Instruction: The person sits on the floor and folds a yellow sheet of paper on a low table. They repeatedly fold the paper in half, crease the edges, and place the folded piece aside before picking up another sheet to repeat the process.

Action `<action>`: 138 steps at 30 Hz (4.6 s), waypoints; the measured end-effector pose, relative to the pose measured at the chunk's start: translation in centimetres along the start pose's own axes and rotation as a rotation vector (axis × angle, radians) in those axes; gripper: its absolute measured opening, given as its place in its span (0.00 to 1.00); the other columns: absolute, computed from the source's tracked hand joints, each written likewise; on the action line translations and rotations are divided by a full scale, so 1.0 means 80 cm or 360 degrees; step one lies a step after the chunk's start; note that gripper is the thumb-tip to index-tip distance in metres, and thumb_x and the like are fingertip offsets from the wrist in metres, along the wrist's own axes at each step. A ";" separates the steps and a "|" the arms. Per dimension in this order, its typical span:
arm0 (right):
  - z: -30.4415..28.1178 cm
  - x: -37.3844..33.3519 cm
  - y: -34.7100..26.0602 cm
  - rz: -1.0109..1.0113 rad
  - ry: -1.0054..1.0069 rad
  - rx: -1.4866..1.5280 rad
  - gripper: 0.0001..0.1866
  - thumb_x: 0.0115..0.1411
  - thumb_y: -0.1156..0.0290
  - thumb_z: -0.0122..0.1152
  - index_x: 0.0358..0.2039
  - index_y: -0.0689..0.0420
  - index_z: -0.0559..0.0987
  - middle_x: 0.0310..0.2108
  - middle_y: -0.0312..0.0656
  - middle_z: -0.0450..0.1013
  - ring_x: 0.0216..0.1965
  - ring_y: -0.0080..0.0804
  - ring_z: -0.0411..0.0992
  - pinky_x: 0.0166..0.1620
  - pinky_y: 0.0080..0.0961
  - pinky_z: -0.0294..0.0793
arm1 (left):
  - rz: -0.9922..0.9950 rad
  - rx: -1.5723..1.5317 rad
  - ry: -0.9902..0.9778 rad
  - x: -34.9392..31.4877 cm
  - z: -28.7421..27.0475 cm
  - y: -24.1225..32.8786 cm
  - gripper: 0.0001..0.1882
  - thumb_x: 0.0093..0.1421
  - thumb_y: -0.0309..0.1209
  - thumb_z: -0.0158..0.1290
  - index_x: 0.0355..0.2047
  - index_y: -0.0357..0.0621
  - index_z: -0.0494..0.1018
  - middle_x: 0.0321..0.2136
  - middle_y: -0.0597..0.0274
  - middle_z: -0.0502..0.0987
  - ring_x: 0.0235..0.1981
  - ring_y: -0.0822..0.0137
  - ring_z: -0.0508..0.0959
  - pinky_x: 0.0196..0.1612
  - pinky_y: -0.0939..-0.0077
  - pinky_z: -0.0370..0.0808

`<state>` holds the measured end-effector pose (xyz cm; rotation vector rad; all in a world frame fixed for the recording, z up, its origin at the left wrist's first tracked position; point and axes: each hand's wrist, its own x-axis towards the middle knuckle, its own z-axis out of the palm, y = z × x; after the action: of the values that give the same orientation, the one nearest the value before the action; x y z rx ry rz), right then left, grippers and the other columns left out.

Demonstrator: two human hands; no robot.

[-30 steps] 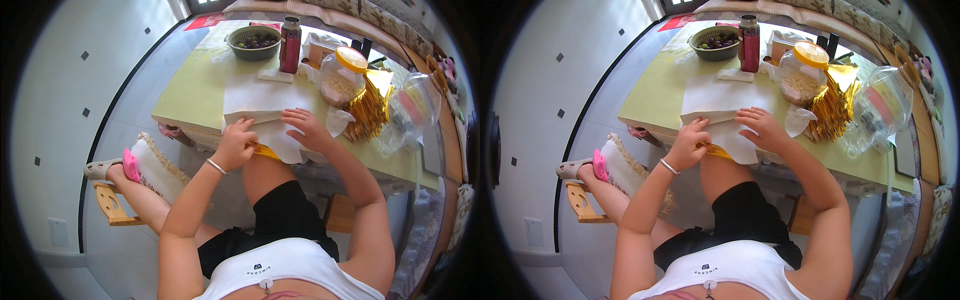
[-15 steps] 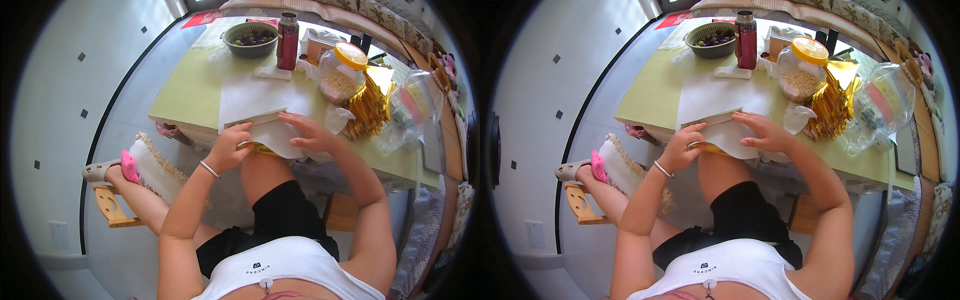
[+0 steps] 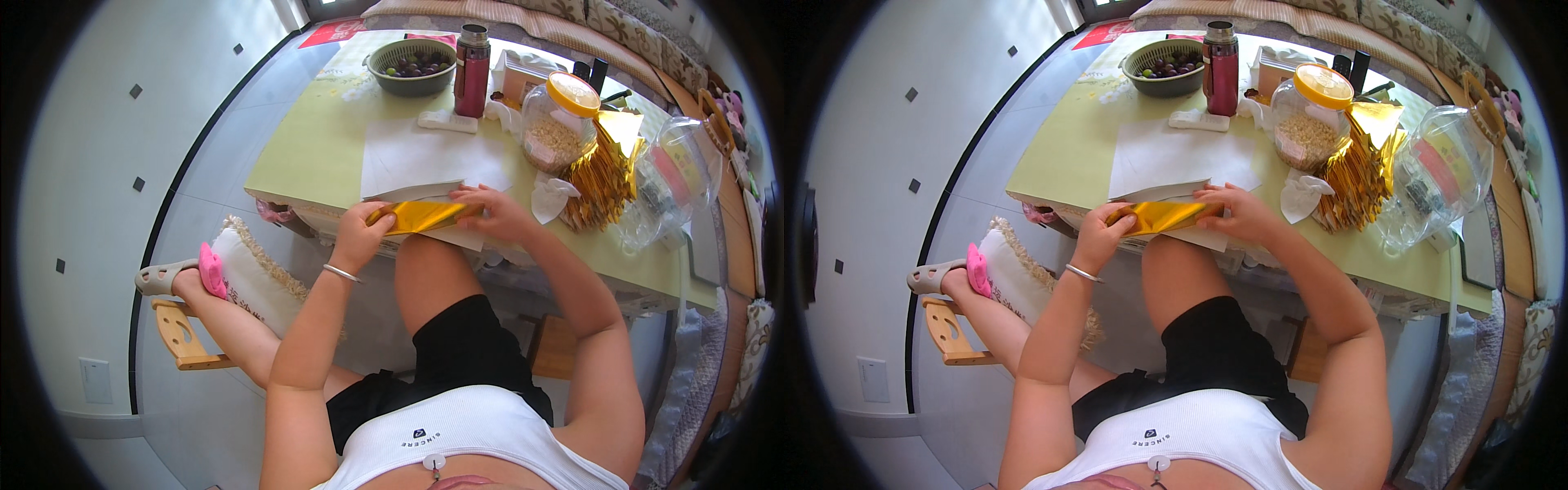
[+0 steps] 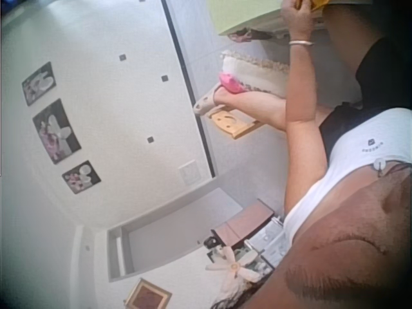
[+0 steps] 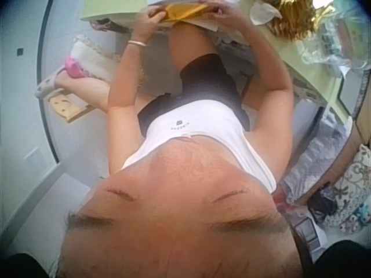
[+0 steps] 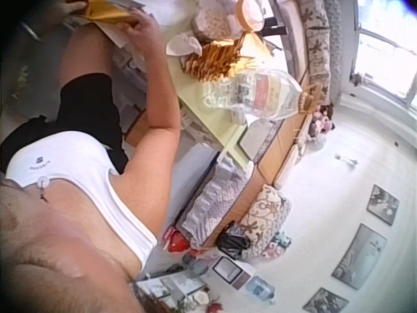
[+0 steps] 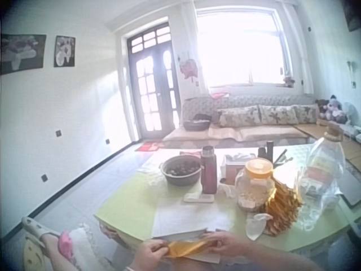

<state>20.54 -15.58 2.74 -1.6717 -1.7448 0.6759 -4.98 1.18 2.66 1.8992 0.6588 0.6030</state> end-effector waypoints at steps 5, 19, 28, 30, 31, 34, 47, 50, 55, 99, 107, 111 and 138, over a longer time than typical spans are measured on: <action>0.011 -0.002 -0.012 -0.0069 -0.0066 -0.0515 0.18 0.62 0.57 0.64 0.51 0.46 0.82 0.64 0.32 0.67 0.72 0.41 0.50 0.71 0.51 0.40 | 0.0154 -0.0140 -0.0153 -0.011 -0.016 -0.009 0.10 0.61 0.23 0.55 0.43 0.33 0.79 0.43 0.59 0.80 0.43 0.71 0.76 0.50 0.75 0.73; 0.033 0.030 -0.001 0.0128 0.0910 -0.0194 0.12 0.53 0.65 0.69 0.28 0.62 0.81 0.28 0.47 0.77 0.35 0.44 0.73 0.40 0.37 0.71 | 0.0223 0.1003 0.0568 0.011 0.016 -0.011 0.13 0.48 0.37 0.63 0.23 0.38 0.80 0.26 0.53 0.79 0.35 0.50 0.75 0.43 0.60 0.73; 0.042 0.035 -0.002 0.0240 0.1035 -0.0437 0.11 0.49 0.66 0.69 0.23 0.60 0.78 0.30 0.44 0.75 0.38 0.46 0.71 0.44 0.39 0.71 | 0.0121 0.1326 0.0634 0.020 0.024 -0.001 0.14 0.47 0.37 0.65 0.29 0.41 0.79 0.29 0.54 0.77 0.37 0.51 0.74 0.44 0.54 0.72; 0.041 0.034 -0.002 0.0263 0.1031 -0.0480 0.10 0.48 0.67 0.69 0.24 0.60 0.78 0.31 0.44 0.75 0.39 0.46 0.71 0.44 0.39 0.70 | 0.0532 0.1366 0.0798 0.015 0.025 0.008 0.17 0.48 0.37 0.65 0.34 0.40 0.78 0.37 0.52 0.78 0.39 0.50 0.76 0.46 0.54 0.72; 0.043 0.034 -0.004 0.0258 0.1037 -0.0489 0.10 0.48 0.67 0.69 0.23 0.60 0.78 0.32 0.44 0.75 0.39 0.46 0.71 0.44 0.39 0.70 | 0.0735 0.1386 0.0883 0.010 0.024 0.010 0.19 0.48 0.37 0.65 0.37 0.39 0.78 0.40 0.51 0.79 0.40 0.50 0.77 0.48 0.55 0.72; 0.045 0.036 -0.010 0.0250 0.1052 -0.0509 0.10 0.48 0.67 0.69 0.23 0.60 0.79 0.32 0.44 0.75 0.39 0.46 0.71 0.44 0.40 0.70 | 0.1320 0.1154 0.0384 -0.002 0.036 0.000 0.26 0.55 0.44 0.60 0.47 0.36 0.76 0.50 0.48 0.77 0.51 0.48 0.75 0.56 0.52 0.69; 0.045 0.048 0.002 0.0329 0.1071 -0.0706 0.10 0.52 0.67 0.67 0.22 0.59 0.79 0.31 0.45 0.75 0.38 0.48 0.71 0.43 0.42 0.71 | 0.0903 0.1561 0.0035 -0.018 0.061 -0.005 0.39 0.62 0.62 0.44 0.58 0.41 0.70 0.59 0.45 0.69 0.60 0.41 0.67 0.61 0.40 0.61; 0.048 0.049 0.000 0.0328 0.1089 -0.0775 0.09 0.52 0.67 0.67 0.23 0.59 0.78 0.32 0.45 0.74 0.38 0.48 0.70 0.44 0.42 0.71 | 0.0909 0.1569 0.0064 -0.017 0.061 -0.005 0.39 0.61 0.62 0.45 0.58 0.41 0.70 0.59 0.45 0.69 0.60 0.42 0.67 0.61 0.40 0.61; 0.049 0.047 -0.002 0.0362 0.1111 -0.0805 0.09 0.53 0.68 0.67 0.29 0.60 0.78 0.35 0.47 0.74 0.41 0.48 0.70 0.48 0.40 0.70 | 0.0893 0.1572 0.0054 -0.015 0.062 -0.004 0.39 0.61 0.62 0.46 0.58 0.42 0.70 0.59 0.45 0.69 0.60 0.42 0.67 0.60 0.40 0.62; 0.047 -0.006 -0.030 0.0018 0.0059 -0.1095 0.45 0.63 0.36 0.46 0.70 0.58 0.56 0.72 0.51 0.49 0.74 0.45 0.43 0.73 0.47 0.37 | 0.1326 0.1737 0.0111 -0.016 0.028 -0.019 0.23 0.57 0.29 0.50 0.53 0.35 0.73 0.51 0.49 0.78 0.54 0.55 0.78 0.59 0.55 0.71; 0.042 0.002 -0.016 -0.0061 0.0254 -0.0935 0.30 0.67 0.53 0.50 0.63 0.60 0.67 0.63 0.50 0.64 0.67 0.42 0.58 0.70 0.47 0.48 | 0.1245 0.2011 0.0201 -0.009 -0.009 -0.024 0.20 0.58 0.28 0.49 0.50 0.35 0.76 0.48 0.47 0.79 0.51 0.52 0.79 0.58 0.52 0.71; 0.041 0.015 -0.021 -0.0233 0.0481 -0.0916 0.19 0.60 0.68 0.56 0.50 0.61 0.75 0.49 0.46 0.76 0.54 0.39 0.72 0.65 0.41 0.61 | 0.1249 0.2096 0.0250 0.023 -0.027 -0.011 0.18 0.58 0.28 0.49 0.48 0.36 0.76 0.47 0.47 0.80 0.51 0.51 0.79 0.61 0.49 0.67; 0.043 0.031 -0.024 -0.0306 0.0662 -0.0949 0.04 0.54 0.73 0.57 0.30 0.53 0.78 0.27 0.40 0.78 0.37 0.37 0.77 0.45 0.34 0.72 | 0.0800 0.1009 0.0125 0.018 0.060 0.018 0.11 0.48 0.31 0.63 0.33 0.42 0.80 0.37 0.52 0.77 0.43 0.51 0.76 0.48 0.59 0.72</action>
<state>16.69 -13.07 2.00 -1.8106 -1.8540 -0.3028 -0.48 -1.44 2.38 2.6841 0.4442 0.8548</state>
